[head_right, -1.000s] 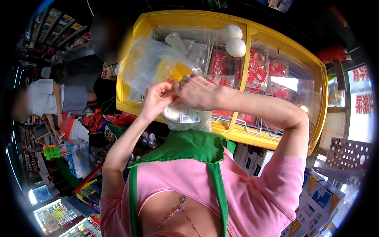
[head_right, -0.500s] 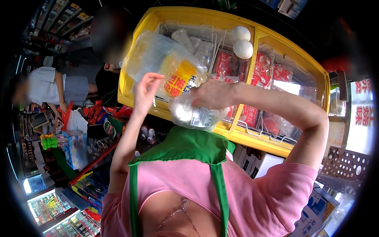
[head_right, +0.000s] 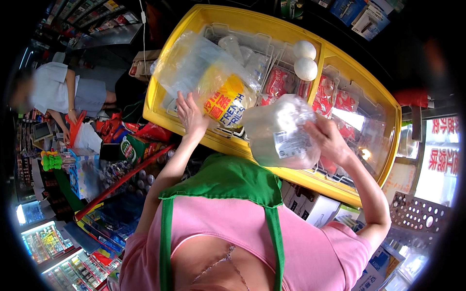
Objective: The person reaches into a freezer, selects a bag of frozen buns, and then puts them into another plastic bag at the counter.
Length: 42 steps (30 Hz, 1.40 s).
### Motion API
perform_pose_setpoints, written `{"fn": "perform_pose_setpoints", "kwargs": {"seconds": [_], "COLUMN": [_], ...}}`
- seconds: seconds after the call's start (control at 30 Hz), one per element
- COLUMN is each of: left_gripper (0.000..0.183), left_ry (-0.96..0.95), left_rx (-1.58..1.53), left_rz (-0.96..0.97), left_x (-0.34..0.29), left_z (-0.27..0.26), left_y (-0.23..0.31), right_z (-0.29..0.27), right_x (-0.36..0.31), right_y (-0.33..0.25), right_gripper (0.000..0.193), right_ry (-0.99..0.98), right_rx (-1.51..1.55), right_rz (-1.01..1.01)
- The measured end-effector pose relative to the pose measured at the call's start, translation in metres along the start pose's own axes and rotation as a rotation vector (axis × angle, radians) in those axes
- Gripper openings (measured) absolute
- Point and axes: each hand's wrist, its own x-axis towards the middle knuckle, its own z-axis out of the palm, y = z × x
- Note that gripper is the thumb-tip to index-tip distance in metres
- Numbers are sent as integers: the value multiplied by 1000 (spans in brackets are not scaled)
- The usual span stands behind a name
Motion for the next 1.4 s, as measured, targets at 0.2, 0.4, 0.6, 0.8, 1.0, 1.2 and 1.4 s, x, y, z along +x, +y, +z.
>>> {"fn": "perform_pose_setpoints", "kwargs": {"seconds": [0.2,0.4,0.6,0.8,1.0,1.2,1.4], "left_gripper": [38,9,8,7,19,20,8], "left_ry": [36,172,169,83,1,223,146], "left_rx": [-147,-389,-572,-553,-515,-371,-837], "left_rz": [-16,59,218,261,219,65,-45], "left_x": [11,32,37,34,18,6,-6], "left_z": [-2,-45,-70,-98,-113,-101,-65], "left_y": [-44,-35,-28,-17,-25,-29,5], "right_z": [5,61,93,110,116,141,157], "right_x": [-6,26,64,94,124,157,173], "right_y": [25,33,52,75,75,71,67], "right_gripper": [41,52,45,43,43,44,39], "right_ry": [222,243,39,-42,-4,112,45], "right_rx": [438,864,1157,1252,1304,1296,1184], "right_rz": [81,134,100,112,-37,-157,-268]}}
